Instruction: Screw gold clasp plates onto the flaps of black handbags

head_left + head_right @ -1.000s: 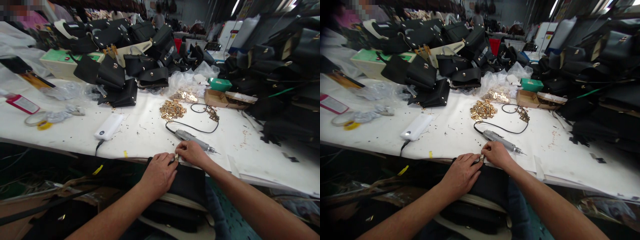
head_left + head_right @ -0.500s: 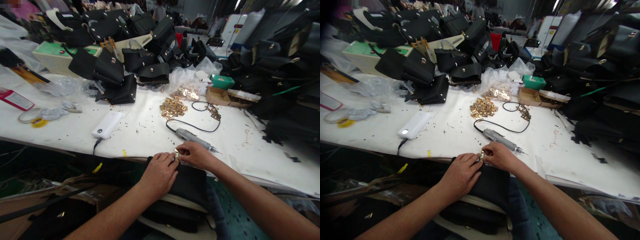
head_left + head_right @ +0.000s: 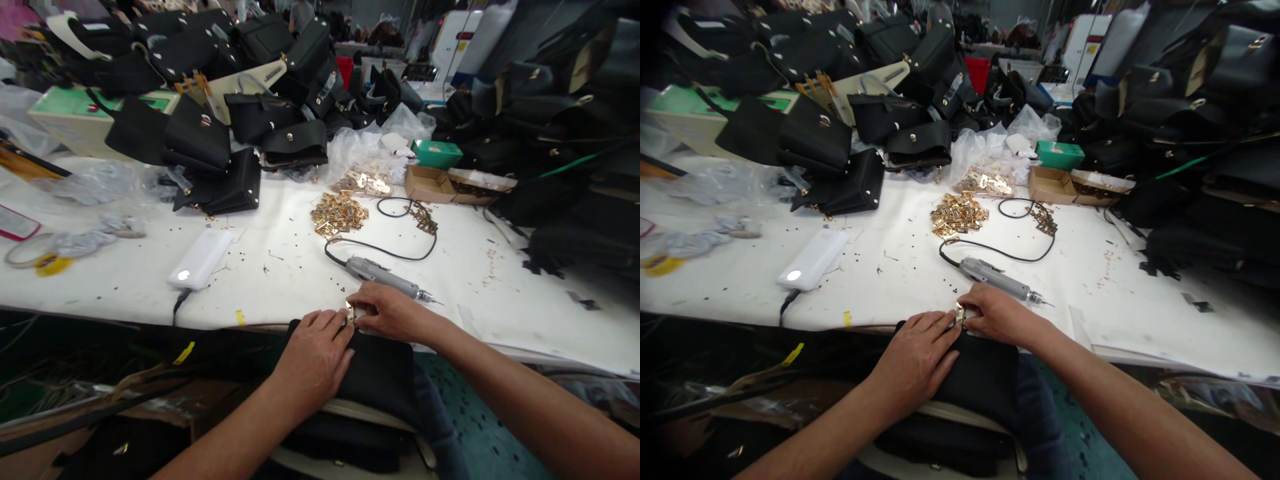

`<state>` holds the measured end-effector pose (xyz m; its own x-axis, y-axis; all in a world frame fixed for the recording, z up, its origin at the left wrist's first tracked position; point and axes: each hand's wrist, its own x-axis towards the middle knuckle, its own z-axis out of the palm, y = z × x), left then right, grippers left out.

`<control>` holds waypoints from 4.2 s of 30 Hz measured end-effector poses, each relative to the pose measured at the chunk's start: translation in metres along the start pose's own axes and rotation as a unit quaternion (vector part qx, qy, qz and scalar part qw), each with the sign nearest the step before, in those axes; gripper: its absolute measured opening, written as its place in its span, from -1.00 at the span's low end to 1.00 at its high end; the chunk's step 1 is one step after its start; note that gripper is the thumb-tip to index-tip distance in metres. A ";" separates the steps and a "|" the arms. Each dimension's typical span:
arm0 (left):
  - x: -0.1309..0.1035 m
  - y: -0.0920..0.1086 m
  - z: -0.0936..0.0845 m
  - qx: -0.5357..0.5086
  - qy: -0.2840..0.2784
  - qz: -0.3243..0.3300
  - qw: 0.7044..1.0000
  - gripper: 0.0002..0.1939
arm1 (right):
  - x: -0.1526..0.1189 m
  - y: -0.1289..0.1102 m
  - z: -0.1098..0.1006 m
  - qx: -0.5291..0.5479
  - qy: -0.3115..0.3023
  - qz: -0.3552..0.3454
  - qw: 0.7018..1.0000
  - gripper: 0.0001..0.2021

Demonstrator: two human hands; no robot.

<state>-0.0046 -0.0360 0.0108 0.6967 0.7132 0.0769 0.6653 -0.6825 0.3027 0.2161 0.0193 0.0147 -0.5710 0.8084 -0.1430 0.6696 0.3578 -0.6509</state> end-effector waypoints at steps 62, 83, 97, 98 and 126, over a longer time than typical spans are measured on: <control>0.000 0.001 -0.005 0.003 -0.021 0.014 1.000 -0.70 | -0.002 -0.004 0.001 0.006 0.028 0.003 1.000 -0.90; -0.002 0.000 -0.006 -0.004 -0.008 0.002 1.000 -0.70 | -0.004 -0.008 0.013 0.026 0.067 0.052 0.996 -0.93; 0.004 0.001 -0.010 -0.008 -0.034 0.005 0.999 -0.75 | -0.008 -0.008 0.018 0.112 0.116 0.091 0.983 -0.78; 0.005 0.001 -0.011 -0.010 -0.038 0.004 0.999 -0.75 | -0.008 -0.008 0.018 0.109 0.116 0.091 0.983 -0.79; 0.017 -0.040 0.030 0.176 0.219 0.217 0.935 -0.70 | -0.038 0.032 -0.059 0.200 0.365 0.155 0.896 -0.74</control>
<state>-0.0115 -0.0014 -0.0286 0.7965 0.3020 0.5238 0.4467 -0.8778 -0.1732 0.2872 0.0272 0.0437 0.1744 0.9824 0.0674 0.4359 -0.0157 -0.8999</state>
